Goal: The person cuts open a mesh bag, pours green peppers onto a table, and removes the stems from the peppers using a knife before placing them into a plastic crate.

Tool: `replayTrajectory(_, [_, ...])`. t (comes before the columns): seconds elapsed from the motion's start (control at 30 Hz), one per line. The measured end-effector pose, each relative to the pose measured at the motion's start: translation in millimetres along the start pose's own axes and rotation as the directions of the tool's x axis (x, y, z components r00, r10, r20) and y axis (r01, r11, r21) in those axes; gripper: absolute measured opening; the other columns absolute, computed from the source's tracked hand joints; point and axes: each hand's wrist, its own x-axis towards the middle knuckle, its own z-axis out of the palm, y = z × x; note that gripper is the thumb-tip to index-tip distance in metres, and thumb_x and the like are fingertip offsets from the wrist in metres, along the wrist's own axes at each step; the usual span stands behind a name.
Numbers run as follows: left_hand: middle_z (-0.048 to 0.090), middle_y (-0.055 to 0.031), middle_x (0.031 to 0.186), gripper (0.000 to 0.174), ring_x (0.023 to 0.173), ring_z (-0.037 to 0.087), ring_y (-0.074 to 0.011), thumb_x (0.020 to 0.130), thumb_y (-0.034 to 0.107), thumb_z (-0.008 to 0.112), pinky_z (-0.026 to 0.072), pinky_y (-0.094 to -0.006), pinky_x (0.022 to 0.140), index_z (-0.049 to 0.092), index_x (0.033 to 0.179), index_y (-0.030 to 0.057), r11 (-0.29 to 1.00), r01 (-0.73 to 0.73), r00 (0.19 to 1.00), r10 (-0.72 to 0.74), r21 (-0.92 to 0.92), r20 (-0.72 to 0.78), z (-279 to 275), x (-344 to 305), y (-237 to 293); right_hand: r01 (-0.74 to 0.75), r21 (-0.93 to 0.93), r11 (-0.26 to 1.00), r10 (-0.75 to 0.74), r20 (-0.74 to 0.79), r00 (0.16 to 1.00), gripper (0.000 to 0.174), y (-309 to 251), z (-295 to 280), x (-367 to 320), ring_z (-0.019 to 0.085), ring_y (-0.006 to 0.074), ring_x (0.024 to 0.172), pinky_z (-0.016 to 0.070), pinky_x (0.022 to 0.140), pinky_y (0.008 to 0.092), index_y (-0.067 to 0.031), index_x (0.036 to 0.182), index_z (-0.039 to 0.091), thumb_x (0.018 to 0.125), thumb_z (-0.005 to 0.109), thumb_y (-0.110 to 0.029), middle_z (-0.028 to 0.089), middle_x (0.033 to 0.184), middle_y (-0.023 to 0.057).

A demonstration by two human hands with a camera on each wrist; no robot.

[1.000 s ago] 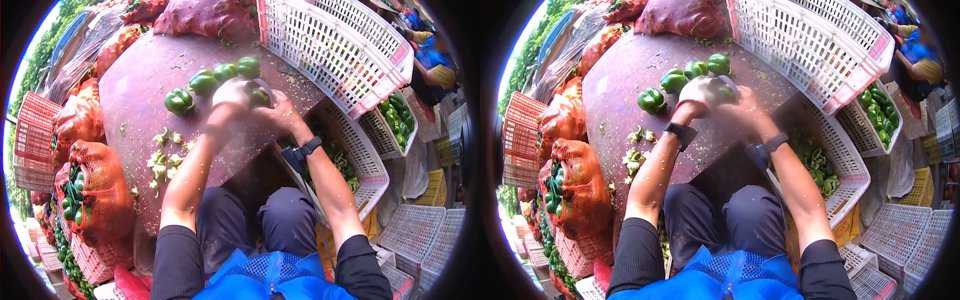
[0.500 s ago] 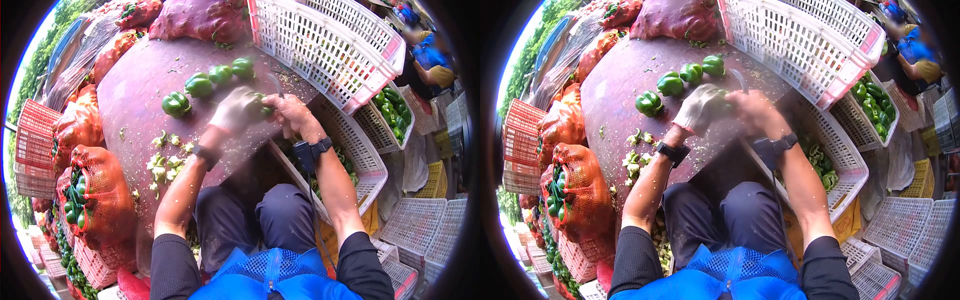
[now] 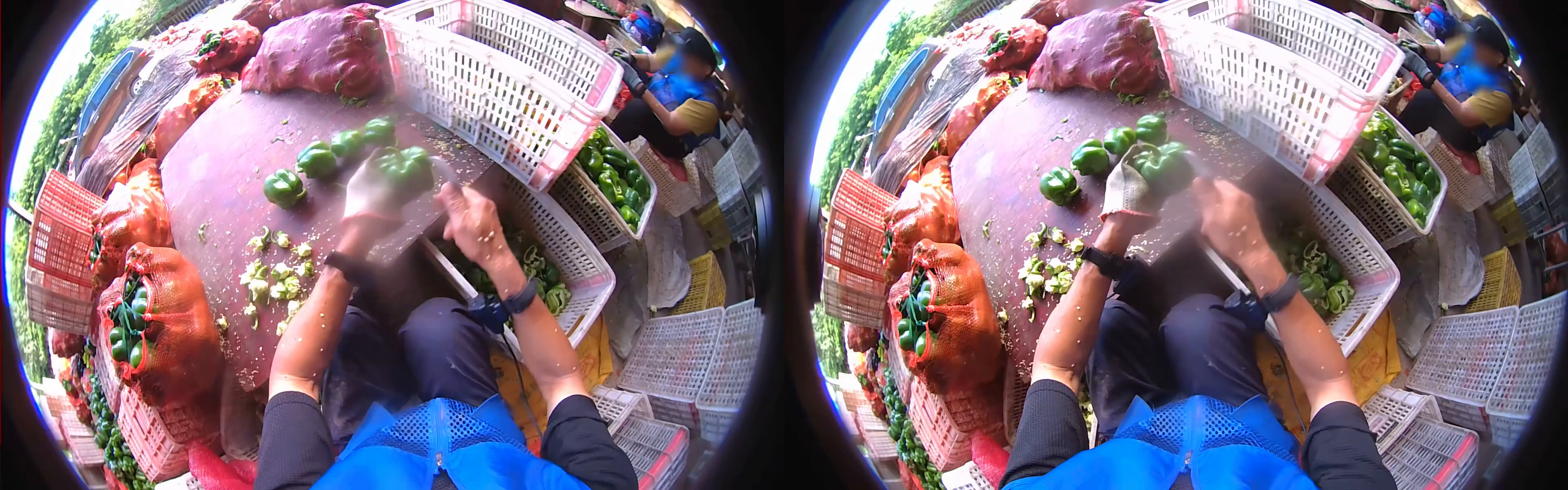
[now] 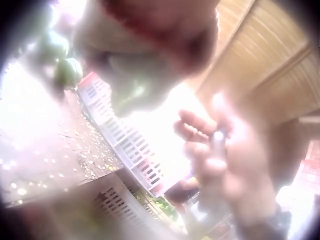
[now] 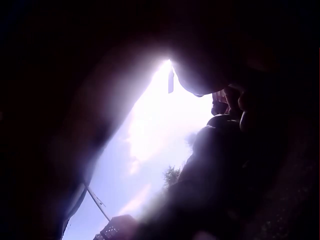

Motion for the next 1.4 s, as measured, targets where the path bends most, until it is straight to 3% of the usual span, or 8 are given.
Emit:
replayTrajectory(0.3, [0.068, -0.0140, 0.099, 0.043, 0.095, 0.066, -0.0293, 0.075, 0.018, 0.076, 0.0529, -0.0392, 0.083, 0.061, 0.112, 0.0040, 0.909, 0.197, 0.965, -0.245, -0.368, -0.089, -14, 1, 59, 0.278, -0.337, 0.900, -0.342, -0.148, 0.928, 0.029, 23, 9, -25, 0.062, 0.0459, 0.073, 0.0481, 0.065, 0.0515, 0.0025, 0.081, 0.059, 0.100, 0.056, -0.019, 0.061, 0.075, 0.0253])
replayTrajectory(0.4, [0.068, -0.0106, 0.095, 0.033, 0.093, 0.066, -0.0287, 0.074, 0.018, 0.074, 0.0524, -0.0390, 0.083, 0.064, 0.104, 0.0079, 0.994, -0.098, 0.984, 0.104, 0.045, -0.142, -32, 11, 55, 0.318, -0.411, 0.854, -0.341, 0.017, 0.940, 0.027, 55, -10, -43, 0.064, 0.0433, 0.071, 0.0505, 0.066, 0.0488, 0.0025, 0.084, 0.061, 0.099, 0.057, -0.019, 0.064, 0.075, 0.0212])
replayTrajectory(0.53, [0.068, -0.0129, 0.104, 0.042, 0.097, 0.066, -0.0298, 0.069, 0.013, 0.074, 0.0521, -0.0417, 0.089, 0.066, 0.110, 0.0094, 0.960, -0.281, 0.960, 0.280, -0.015, -0.018, -25, 14, 41, 0.166, -0.179, 0.970, -0.196, -0.163, 0.967, 0.056, 26, -52, -43, 0.067, 0.0190, 0.078, 0.0533, 0.066, 0.0331, 0.0013, 0.113, 0.068, 0.102, 0.054, -0.051, 0.071, 0.088, 0.0124])
replayTrajectory(0.6, [0.067, -0.0163, 0.108, 0.048, 0.100, 0.066, -0.0336, 0.067, 0.013, 0.075, 0.0529, -0.0423, 0.090, 0.066, 0.114, 0.0083, 0.898, -0.440, 0.898, 0.438, -0.031, -0.044, 0, 17, 32, 0.112, 0.145, 0.983, -0.081, -0.201, 0.976, 0.049, 5, -59, -22, 0.068, 0.0223, 0.091, 0.0515, 0.083, 0.0357, -0.0003, 0.124, 0.065, 0.100, 0.060, -0.042, 0.071, 0.099, 0.0145])
replayTrajectory(0.83, [0.066, -0.0183, 0.110, 0.048, 0.100, 0.065, -0.0376, 0.069, 0.020, 0.075, 0.0536, -0.0423, 0.088, 0.066, 0.114, 0.0048, 0.867, -0.362, 0.931, 0.354, -0.341, -0.088, -9, 17, 66, -0.170, 0.609, 0.775, 0.120, 0.122, 0.985, 0.043, -12, -63, -23, 0.064, 0.0095, 0.101, 0.0510, 0.090, 0.0256, 0.0009, 0.130, 0.064, 0.097, 0.064, -0.026, 0.071, 0.114, 0.0062])
replayTrajectory(1.0, [0.063, -0.0195, 0.119, 0.049, 0.106, 0.064, -0.0359, 0.077, 0.020, 0.072, 0.0525, -0.0396, 0.092, 0.064, 0.123, 0.0053, 0.918, -0.283, 0.953, 0.303, -0.277, 0.029, 3, 8, 85, -0.019, 0.466, 0.885, 0.027, -0.012, 1.000, 0.038, -5, -69, -25, 0.066, 0.0104, 0.096, 0.0532, 0.086, 0.0270, -0.0011, 0.124, 0.068, 0.093, 0.068, -0.022, 0.073, 0.111, 0.0071])
replayTrajectory(1.1, [0.067, -0.0192, 0.118, 0.052, 0.107, 0.067, -0.0331, 0.081, 0.021, 0.071, 0.0528, -0.0363, 0.093, 0.062, 0.130, 0.0042, 0.807, 0.237, 0.955, -0.092, -0.542, 0.281, -15, 1, 113, 0.102, 0.274, 0.956, -0.091, -0.055, 0.994, 0.036, -5, -71, -27, 0.066, 0.0104, 0.093, 0.0542, 0.084, 0.0273, -0.0019, 0.122, 0.070, 0.091, 0.071, -0.020, 0.073, 0.109, 0.0080])
replayTrajectory(1.4, [0.072, -0.0160, 0.105, 0.038, 0.094, 0.069, -0.0233, 0.087, 0.018, 0.068, 0.0551, -0.0337, 0.085, 0.066, 0.120, -0.0014, 0.635, 0.245, 0.918, 0.092, -0.732, 0.386, 11, 3, 94, -0.001, 0.278, 0.961, 0.000, 0.003, 1.000, 0.032, -5, -87, -37, 0.066, 0.0069, 0.084, 0.0543, 0.076, 0.0249, -0.0027, 0.118, 0.073, 0.091, 0.071, -0.018, 0.075, 0.098, 0.0057])
